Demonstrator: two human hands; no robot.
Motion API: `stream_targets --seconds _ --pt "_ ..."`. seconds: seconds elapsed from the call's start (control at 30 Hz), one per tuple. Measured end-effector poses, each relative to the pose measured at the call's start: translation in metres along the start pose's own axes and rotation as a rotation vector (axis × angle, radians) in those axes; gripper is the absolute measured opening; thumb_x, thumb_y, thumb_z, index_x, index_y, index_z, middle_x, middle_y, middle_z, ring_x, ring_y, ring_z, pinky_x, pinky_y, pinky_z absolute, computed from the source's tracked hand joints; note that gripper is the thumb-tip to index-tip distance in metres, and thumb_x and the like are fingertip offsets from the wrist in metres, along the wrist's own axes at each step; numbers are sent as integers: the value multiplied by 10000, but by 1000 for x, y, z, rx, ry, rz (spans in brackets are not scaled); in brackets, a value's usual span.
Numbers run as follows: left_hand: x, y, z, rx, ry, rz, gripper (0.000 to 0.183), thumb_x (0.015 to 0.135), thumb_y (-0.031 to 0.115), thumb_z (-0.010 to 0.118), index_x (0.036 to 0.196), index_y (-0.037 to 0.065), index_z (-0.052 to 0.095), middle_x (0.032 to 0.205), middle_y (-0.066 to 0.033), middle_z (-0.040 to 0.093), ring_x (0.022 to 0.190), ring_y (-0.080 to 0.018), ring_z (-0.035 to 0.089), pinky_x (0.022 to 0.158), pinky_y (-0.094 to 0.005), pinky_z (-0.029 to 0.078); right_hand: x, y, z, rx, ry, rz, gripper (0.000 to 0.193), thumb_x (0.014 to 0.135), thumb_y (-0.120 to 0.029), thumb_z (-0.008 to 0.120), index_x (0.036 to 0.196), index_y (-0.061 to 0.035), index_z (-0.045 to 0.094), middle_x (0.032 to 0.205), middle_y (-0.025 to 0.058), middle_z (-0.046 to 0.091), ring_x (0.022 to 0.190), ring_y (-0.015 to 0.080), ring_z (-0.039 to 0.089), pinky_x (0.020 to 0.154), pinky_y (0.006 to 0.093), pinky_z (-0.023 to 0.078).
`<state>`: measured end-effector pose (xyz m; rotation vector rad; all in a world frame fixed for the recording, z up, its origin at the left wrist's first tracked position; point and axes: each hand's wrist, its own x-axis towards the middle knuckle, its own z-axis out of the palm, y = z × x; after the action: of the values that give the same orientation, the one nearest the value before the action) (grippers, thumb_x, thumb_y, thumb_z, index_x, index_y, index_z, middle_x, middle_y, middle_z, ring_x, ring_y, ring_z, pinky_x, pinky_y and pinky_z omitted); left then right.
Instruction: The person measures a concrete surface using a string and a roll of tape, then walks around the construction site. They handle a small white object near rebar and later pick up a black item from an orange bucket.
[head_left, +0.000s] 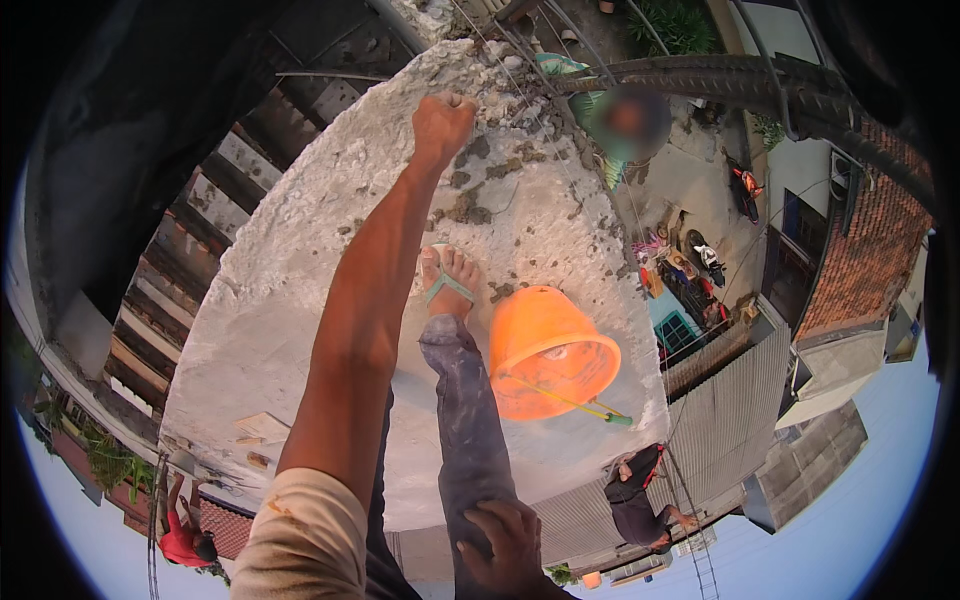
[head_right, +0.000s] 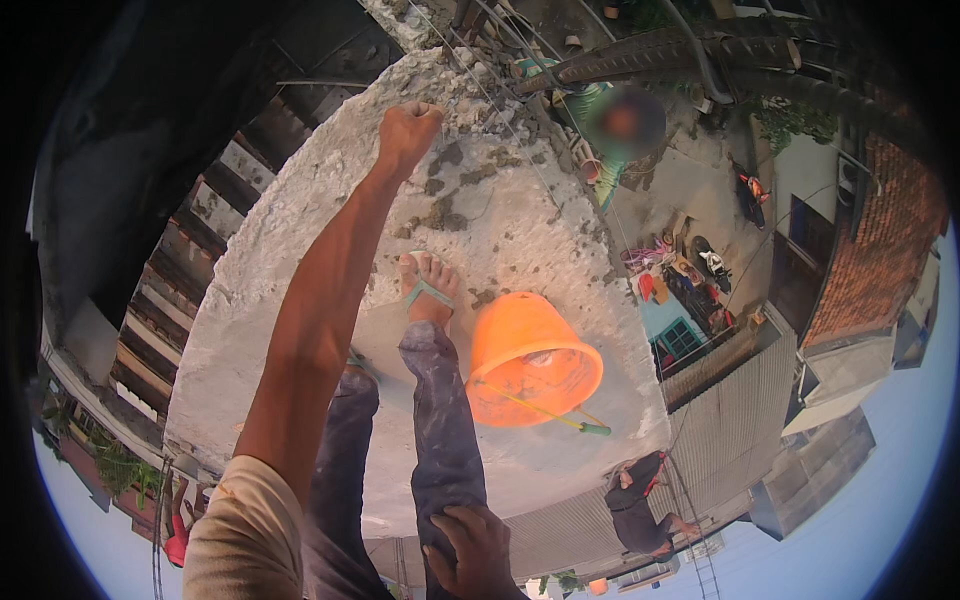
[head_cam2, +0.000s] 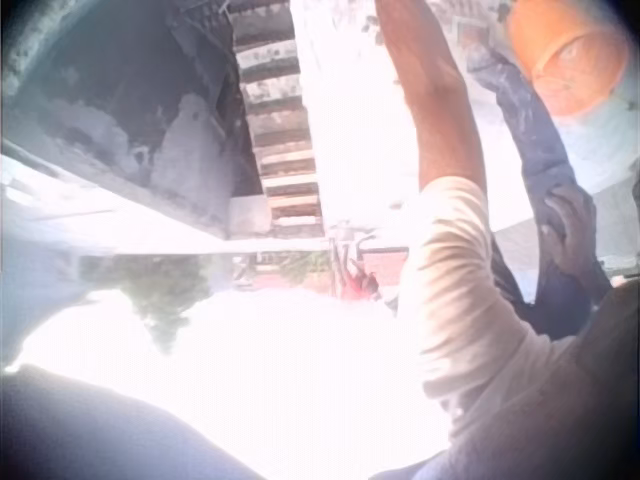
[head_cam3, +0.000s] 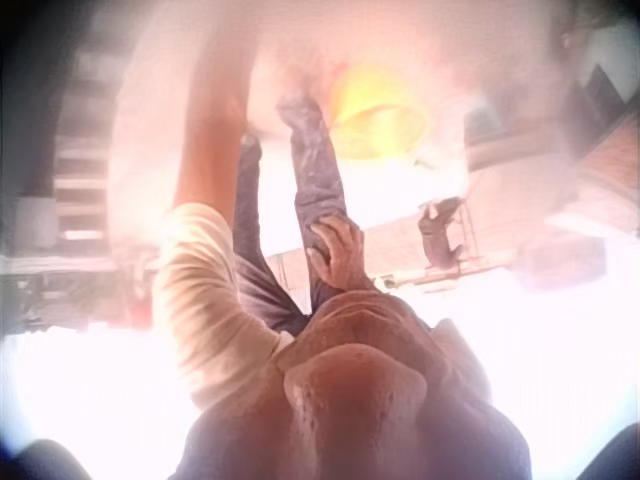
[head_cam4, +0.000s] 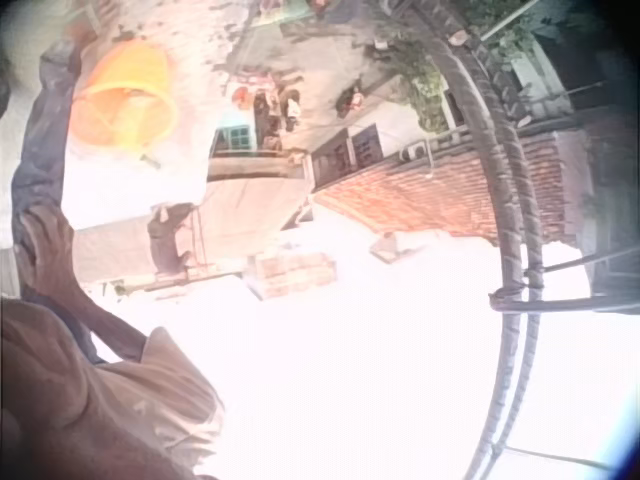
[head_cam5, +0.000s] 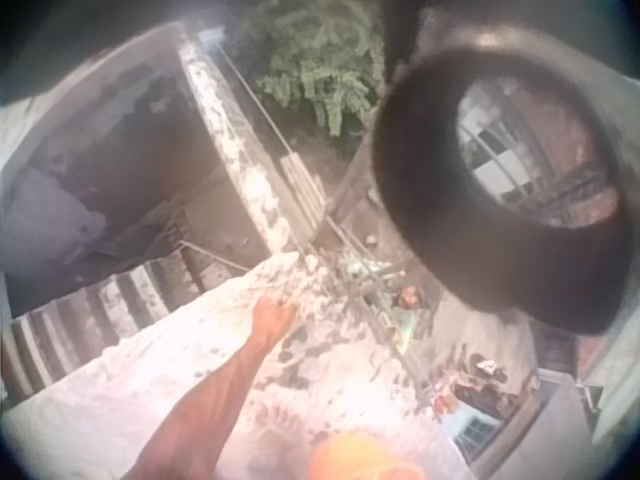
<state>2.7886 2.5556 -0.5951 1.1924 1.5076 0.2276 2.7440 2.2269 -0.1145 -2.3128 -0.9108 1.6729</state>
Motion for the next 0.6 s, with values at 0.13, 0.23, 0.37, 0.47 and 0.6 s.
stream_targets --seconds 0.13,0.23,0.37,0.47,0.6 --pt "0 -14 -12 -32 -7 -11 275 873 289 740 814 20 734 707 -48 676 649 -126 594 616 -324 471 -1 -2 2 -17 1 -2 504 785 -194 766 1259 -61 661 1301 180 598 1200 434 535 1037 552 415" --pt "-13 -28 -40 -7 15 -45 285 872 293 745 800 20 709 691 -30 639 630 -119 558 592 -332 451 -5 0 6 -41 13 -21 510 775 -196 768 1255 -59 663 1286 175 599 1196 425 544 1018 548 411" --pt "-31 -51 -79 35 18 -128 285 834 306 716 803 23 715 720 -104 699 675 -218 650 704 -383 524 -5 12 15 -106 -33 -54 541 741 -187 826 1251 -125 658 1290 76 583 1191 328 523 991 473 399" --pt "-44 -63 -94 88 46 -63 278 830 296 714 822 19 724 720 -109 707 673 -210 663 696 -381 528 -13 25 19 -111 -18 -68 547 739 -181 827 1253 -114 654 1285 93 585 1180 339 522 991 479 400" --pt "-83 -84 -121 59 80 -167 276 835 291 713 823 16 732 714 -115 714 671 -214 679 682 -374 535 -15 24 15 -130 -27 -105 511 769 -191 806 1249 -104 653 1295 104 571 1195 356 508 1004 493 396"
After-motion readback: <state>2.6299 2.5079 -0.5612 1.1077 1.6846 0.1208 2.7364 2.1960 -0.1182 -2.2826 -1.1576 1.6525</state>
